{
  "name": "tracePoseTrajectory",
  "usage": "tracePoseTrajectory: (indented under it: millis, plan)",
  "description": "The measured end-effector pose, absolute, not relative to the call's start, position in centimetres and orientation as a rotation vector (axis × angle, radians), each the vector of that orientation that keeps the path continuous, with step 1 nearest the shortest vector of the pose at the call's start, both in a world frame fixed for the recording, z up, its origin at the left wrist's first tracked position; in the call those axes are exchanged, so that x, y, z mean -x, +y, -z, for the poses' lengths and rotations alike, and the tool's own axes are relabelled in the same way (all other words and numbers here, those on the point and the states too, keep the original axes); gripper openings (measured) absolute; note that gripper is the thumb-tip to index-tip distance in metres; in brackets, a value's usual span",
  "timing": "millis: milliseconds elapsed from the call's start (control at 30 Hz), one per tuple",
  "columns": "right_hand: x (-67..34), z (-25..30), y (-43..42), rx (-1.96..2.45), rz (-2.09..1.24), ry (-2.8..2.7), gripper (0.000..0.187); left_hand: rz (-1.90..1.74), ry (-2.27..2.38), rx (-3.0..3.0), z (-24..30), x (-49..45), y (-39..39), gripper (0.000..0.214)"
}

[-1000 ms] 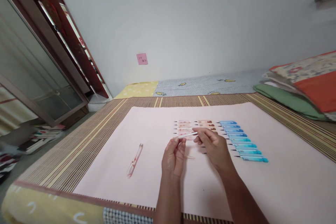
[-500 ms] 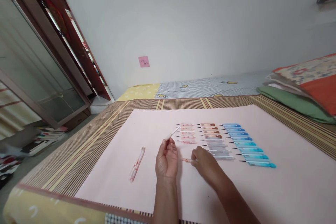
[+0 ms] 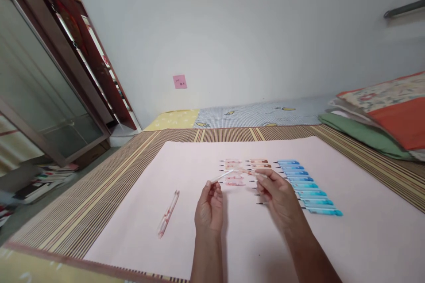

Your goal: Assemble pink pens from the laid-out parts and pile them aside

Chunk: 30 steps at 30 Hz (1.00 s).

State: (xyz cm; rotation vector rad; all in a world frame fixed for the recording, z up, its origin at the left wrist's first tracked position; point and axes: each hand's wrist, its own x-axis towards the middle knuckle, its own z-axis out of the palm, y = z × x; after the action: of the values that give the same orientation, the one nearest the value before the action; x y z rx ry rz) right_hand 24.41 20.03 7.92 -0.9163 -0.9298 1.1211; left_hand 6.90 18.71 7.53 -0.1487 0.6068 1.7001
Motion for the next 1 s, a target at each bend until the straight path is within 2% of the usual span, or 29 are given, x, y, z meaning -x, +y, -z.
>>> tracePoseTrajectory:
  millis: [500, 733, 1000]
  plan:
    - [-26.1, -8.7, 19.8, 1.024, -0.878, -1.155, 0.033, -1.758, 0.689, -0.019, -7.2, -7.5, 18.6, 0.017]
    - [-26.5, -8.5, 19.8, 1.000, -0.877, -1.233, 0.027, -1.752, 0.679, -0.069, -7.2, -7.6, 18.5, 0.019]
    - [-26.7, -9.2, 19.4, 1.012, -0.910, -1.338, 0.033, -1.727, 0.702, -0.122, -6.9, -7.3, 18.5, 0.017]
